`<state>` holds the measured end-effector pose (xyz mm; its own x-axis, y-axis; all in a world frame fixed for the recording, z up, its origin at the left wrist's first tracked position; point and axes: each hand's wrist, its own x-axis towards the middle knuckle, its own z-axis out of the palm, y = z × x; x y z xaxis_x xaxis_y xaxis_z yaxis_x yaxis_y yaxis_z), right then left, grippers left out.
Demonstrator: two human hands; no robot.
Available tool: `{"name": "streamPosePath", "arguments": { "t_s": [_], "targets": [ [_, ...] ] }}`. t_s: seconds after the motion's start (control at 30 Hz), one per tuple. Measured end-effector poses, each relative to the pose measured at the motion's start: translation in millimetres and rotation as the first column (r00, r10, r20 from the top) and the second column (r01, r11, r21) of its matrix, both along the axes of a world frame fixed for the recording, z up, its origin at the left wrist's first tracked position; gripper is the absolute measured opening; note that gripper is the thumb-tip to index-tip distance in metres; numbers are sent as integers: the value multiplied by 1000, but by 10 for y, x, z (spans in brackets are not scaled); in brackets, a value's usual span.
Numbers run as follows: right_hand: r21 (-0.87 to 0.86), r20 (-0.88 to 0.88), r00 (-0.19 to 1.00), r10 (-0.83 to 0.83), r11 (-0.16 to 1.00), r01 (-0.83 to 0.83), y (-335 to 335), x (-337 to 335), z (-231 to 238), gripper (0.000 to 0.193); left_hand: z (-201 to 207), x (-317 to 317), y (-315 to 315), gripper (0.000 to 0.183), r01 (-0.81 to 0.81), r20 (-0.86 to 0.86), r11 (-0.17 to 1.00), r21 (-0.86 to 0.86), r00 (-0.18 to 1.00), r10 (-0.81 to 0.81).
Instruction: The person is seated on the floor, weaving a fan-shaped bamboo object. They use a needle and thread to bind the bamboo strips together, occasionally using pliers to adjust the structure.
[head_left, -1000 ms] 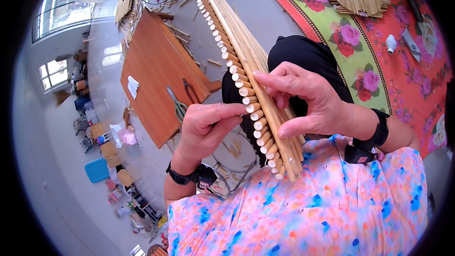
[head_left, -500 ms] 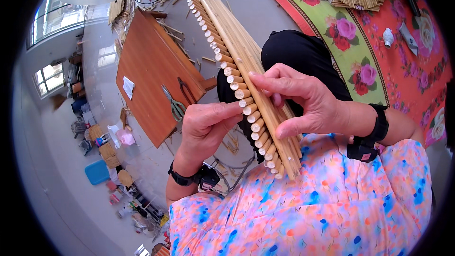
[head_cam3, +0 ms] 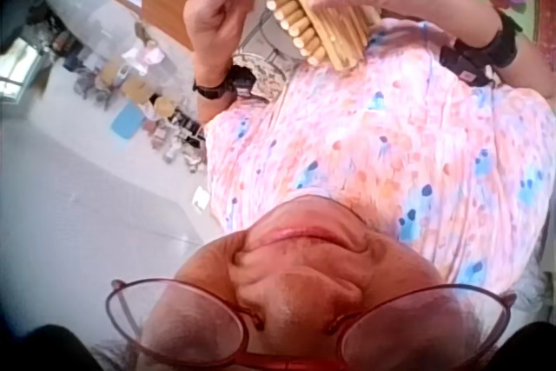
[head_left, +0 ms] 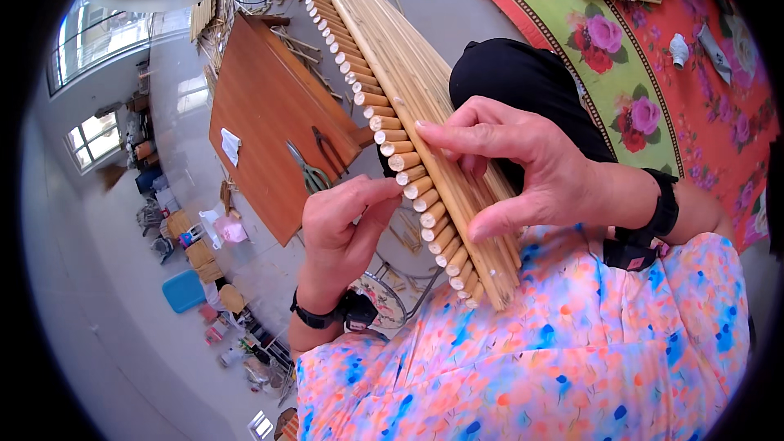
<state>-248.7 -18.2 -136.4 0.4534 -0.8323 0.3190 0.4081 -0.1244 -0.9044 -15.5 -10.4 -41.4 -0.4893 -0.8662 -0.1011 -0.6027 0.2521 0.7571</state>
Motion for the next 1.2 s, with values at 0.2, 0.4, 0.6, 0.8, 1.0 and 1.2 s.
{"name": "streamPosePath", "arguments": {
  "t_s": [0.2, 0.4, 0.6, 0.8, 1.0, 1.2],
  "targets": [
    [44, 44, 999, 1, 999, -3, 17, 12, -13, 74, -140, 12, -48, 19, 51, -93, 987, -155, 993, -66],
    [66, 52, 999, 1, 998, -4, 27, 17, -38, 75, -211, -24, -28, 20, -5, -162, 991, -132, 987, -17],
    [68, 52, 999, 0, 998, -3, 21, 28, -41, 75, -201, -28, -30, 20, 8, -142, 989, -145, 989, -29],
    [76, 59, 998, -1, 997, -3, 18, 23, -47, 75, -181, -49, -65, 19, 36, -128, 985, -168, 990, -58],
    [83, 65, 998, -1, 997, -5, 9, 17, -53, 75, -142, -98, -87, 19, 47, -97, 980, -195, 993, -66],
    [79, 66, 998, -1, 997, -4, 11, 20, -74, 75, -118, -125, -112, 19, 69, -67, 971, -228, 994, -86]
  ]
}}
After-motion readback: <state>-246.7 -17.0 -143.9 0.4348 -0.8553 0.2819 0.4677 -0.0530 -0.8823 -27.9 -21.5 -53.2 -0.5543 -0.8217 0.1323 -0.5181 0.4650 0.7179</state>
